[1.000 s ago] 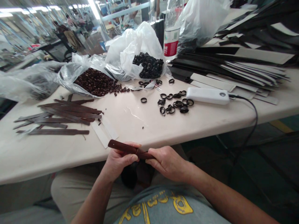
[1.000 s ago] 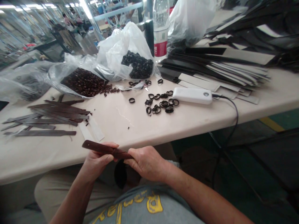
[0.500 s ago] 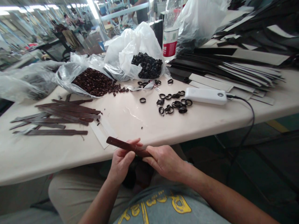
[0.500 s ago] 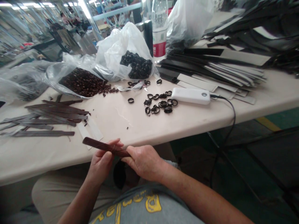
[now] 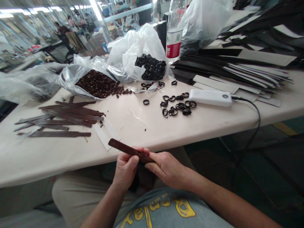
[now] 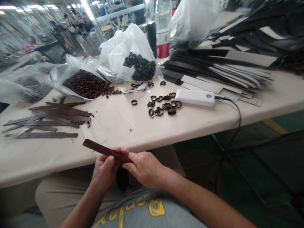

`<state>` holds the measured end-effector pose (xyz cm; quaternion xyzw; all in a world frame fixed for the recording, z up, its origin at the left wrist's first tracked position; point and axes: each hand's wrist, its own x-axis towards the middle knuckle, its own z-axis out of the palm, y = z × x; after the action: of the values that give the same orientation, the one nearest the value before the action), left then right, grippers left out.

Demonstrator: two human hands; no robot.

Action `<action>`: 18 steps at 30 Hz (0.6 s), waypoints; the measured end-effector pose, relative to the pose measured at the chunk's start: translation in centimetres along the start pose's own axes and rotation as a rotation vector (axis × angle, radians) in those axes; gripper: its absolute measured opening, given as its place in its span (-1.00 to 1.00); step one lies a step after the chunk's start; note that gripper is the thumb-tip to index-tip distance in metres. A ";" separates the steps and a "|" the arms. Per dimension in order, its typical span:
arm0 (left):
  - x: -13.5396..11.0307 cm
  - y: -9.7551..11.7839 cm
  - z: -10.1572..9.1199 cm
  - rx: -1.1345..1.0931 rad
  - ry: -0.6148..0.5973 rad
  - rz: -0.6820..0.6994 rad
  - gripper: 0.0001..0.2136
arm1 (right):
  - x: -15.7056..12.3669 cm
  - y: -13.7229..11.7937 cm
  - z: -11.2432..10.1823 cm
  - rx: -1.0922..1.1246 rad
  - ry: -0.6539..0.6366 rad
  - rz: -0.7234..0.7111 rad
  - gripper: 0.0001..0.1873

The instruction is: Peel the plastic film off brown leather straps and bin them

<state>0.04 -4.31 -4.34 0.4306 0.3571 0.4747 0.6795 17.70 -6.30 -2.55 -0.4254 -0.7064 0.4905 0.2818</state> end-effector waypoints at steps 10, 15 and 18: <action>0.0 -0.4 0.0 0.037 0.064 -0.021 -0.77 | 0.9 0.1 -1.1 0.039 -0.058 -0.063 -0.65; 1.8 1.5 -0.6 -0.079 0.289 0.052 -0.67 | 0.5 1.3 -2.3 0.138 -0.113 0.003 -0.67; 2.7 2.2 -1.6 -0.178 0.380 0.057 -0.65 | -0.1 2.2 -2.3 0.230 -0.114 0.052 -0.62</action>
<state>-1.37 -0.98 -3.10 0.2813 0.4234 0.5960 0.6216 20.36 -5.01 -3.76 -0.3799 -0.6489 0.5990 0.2753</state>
